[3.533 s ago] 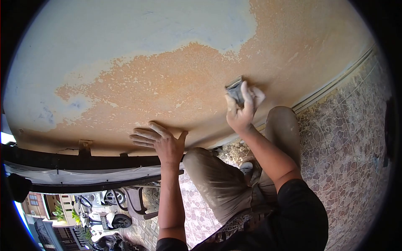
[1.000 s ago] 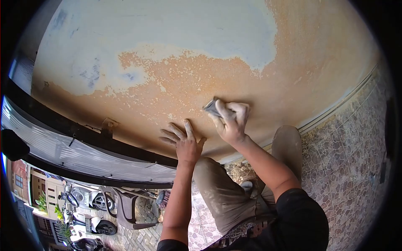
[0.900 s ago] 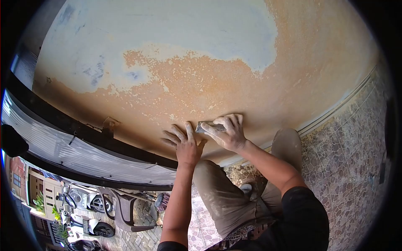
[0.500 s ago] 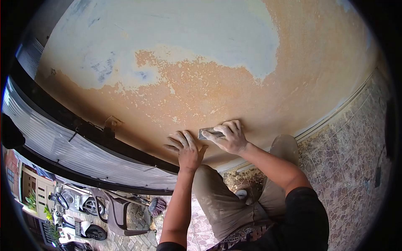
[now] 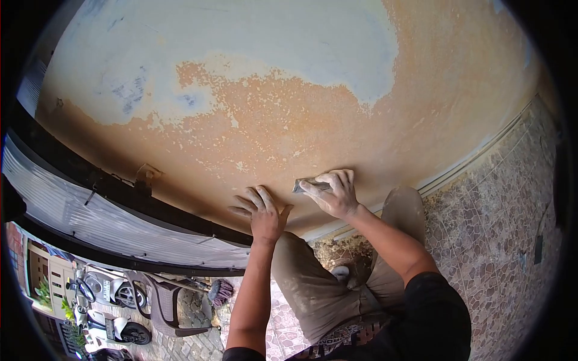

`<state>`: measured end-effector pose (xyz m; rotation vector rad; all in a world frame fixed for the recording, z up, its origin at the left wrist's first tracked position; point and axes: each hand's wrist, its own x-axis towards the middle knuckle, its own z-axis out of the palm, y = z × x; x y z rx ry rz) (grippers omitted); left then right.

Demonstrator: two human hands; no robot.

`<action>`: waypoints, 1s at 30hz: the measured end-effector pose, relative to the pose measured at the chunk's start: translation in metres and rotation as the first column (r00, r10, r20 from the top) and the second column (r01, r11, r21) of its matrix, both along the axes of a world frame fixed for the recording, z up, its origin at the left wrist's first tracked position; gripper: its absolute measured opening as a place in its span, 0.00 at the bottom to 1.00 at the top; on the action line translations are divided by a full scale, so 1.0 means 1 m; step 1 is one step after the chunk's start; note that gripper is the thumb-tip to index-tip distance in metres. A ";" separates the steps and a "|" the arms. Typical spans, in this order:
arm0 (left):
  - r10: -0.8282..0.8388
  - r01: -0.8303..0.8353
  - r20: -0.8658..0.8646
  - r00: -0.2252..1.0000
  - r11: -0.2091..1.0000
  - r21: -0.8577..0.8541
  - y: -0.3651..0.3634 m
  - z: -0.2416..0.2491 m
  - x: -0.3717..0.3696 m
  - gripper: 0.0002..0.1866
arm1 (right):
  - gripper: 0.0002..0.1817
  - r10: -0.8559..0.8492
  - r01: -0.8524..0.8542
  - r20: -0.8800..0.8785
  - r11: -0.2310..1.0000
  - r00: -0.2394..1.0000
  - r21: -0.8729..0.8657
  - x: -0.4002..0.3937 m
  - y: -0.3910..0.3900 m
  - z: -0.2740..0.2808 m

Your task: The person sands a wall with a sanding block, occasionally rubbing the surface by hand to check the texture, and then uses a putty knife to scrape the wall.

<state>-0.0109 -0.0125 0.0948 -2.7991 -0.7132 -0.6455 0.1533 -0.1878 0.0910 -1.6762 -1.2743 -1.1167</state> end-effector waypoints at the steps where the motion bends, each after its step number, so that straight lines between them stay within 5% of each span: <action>1: 0.007 -0.007 -0.003 1.000 1.000 0.003 -0.001 0.002 0.004 0.62 | 0.31 -0.030 0.048 -0.100 0.981 0.995 0.187 0.003 0.002 0.018; 3: 0.068 -0.066 -0.096 0.993 0.998 0.025 -0.010 0.001 0.003 0.61 | 0.33 -0.014 0.206 -0.346 0.827 0.938 0.524 0.024 0.007 0.057; 4: 0.068 -0.065 -0.102 0.992 0.998 0.025 -0.010 -0.002 0.002 0.61 | 0.32 0.146 0.271 -0.500 0.696 0.853 0.665 0.028 0.006 0.089; 6: 0.046 -0.044 -0.063 0.997 0.998 0.033 -0.007 -0.005 0.002 0.60 | 0.31 0.219 0.348 -0.557 0.586 0.801 0.731 0.031 0.010 0.106; 8: 0.046 -0.044 -0.062 0.997 0.999 0.028 -0.008 -0.002 0.003 0.60 | 0.29 0.019 0.205 -0.334 0.756 0.943 0.622 0.010 0.037 0.067; 10: 0.043 -0.042 -0.064 0.997 0.999 0.018 -0.009 0.002 0.004 0.60 | 0.28 0.007 -0.009 0.006 0.972 1.000 0.236 -0.013 0.029 0.032; 13: 0.035 -0.037 -0.097 0.995 0.999 -0.019 -0.008 0.004 0.003 0.59 | 0.28 0.038 -0.038 0.009 0.999 0.999 0.019 -0.008 0.009 0.029; 16: 0.065 -0.064 -0.171 0.983 0.998 0.008 -0.011 -0.001 -0.003 0.58 | 0.32 -0.005 0.229 -0.365 0.787 0.931 0.572 0.025 0.008 0.078; 17: 0.076 -0.073 -0.156 0.985 0.997 0.026 -0.010 -0.002 0.000 0.58 | 0.32 0.070 0.320 -0.506 0.698 0.860 0.641 0.030 -0.005 0.109; 20: 0.066 -0.062 -0.098 0.993 0.997 0.040 -0.008 -0.006 0.002 0.57 | 0.28 0.024 0.297 -0.441 0.706 0.897 0.643 0.023 0.025 0.078; 22: 0.085 -0.100 -0.180 0.980 0.992 -0.077 -0.008 -0.002 0.003 0.66 | 0.29 -0.038 0.042 -0.022 0.955 0.999 0.292 0.002 0.023 0.020; 24: 0.090 -0.111 -0.204 0.975 0.990 -0.093 -0.011 -0.001 -0.001 0.65 | 0.29 0.093 -0.065 0.099 0.966 0.991 -0.250 -0.001 0.001 -0.037; 25: 0.075 -0.078 -0.176 0.981 0.997 -0.008 -0.008 -0.010 -0.004 0.60 | 0.29 0.091 -0.064 0.097 0.966 0.991 -0.250 0.004 -0.013 -0.039; 27: 0.054 -0.040 -0.149 0.987 0.995 0.092 0.008 -0.025 -0.007 0.55 | 0.30 -0.026 0.027 0.016 0.992 1.000 -0.123 0.019 -0.028 -0.035; 30: 0.071 -0.023 -0.215 0.974 0.976 0.216 0.015 -0.062 -0.020 0.56 | 0.29 -0.162 0.311 -0.356 0.854 0.921 0.417 0.051 -0.037 0.020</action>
